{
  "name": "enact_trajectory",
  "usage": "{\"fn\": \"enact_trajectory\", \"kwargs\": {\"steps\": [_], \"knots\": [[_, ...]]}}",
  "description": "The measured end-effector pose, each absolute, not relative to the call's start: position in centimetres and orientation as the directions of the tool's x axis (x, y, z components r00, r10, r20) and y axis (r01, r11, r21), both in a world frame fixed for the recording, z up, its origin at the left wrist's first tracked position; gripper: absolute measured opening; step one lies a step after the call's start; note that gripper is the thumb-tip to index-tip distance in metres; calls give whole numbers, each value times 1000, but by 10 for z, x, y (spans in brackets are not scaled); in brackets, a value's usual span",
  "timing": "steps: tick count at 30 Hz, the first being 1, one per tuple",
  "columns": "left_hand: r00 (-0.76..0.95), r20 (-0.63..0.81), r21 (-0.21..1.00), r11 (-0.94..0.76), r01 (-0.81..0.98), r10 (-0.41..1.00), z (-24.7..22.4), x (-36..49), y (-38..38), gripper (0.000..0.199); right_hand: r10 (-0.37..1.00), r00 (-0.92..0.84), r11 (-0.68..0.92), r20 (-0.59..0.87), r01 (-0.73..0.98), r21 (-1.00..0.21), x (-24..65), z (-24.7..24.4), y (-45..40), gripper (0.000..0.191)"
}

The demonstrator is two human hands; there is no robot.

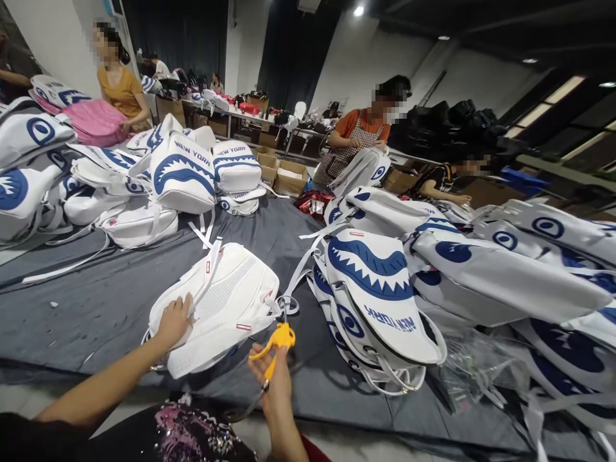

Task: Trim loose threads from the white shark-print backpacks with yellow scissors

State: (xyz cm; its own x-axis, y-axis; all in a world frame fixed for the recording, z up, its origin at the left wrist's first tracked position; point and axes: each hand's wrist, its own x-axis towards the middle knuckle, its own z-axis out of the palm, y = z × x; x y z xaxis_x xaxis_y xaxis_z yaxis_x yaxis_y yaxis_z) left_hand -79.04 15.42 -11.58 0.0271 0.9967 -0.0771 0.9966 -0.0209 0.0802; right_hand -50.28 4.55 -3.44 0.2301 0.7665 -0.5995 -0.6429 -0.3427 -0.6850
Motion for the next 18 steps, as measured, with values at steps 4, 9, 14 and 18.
{"fn": "enact_trajectory", "kwargs": {"steps": [4, 9, 14, 18], "knots": [[-4, -85, 167, 18, 986, 996, -109, -797, 155, 71, 845, 140, -410, -516, -451, -793, -463, 17, 82, 81], [-36, -203, 498, 135, 857, 978, -98, -808, 151, 62, 867, 123, -460, -483, -174, -871, -441, 42, 98, 77], [107, -332, 832, 238, 501, 937, -93, -812, 125, 52, 870, -35, -457, -491, 317, -831, -448, 33, 110, 74], [212, -518, 830, 547, -111, 829, -89, -799, 114, 74, 842, -202, -333, -500, 535, -776, -467, 24, 152, 61]]}}
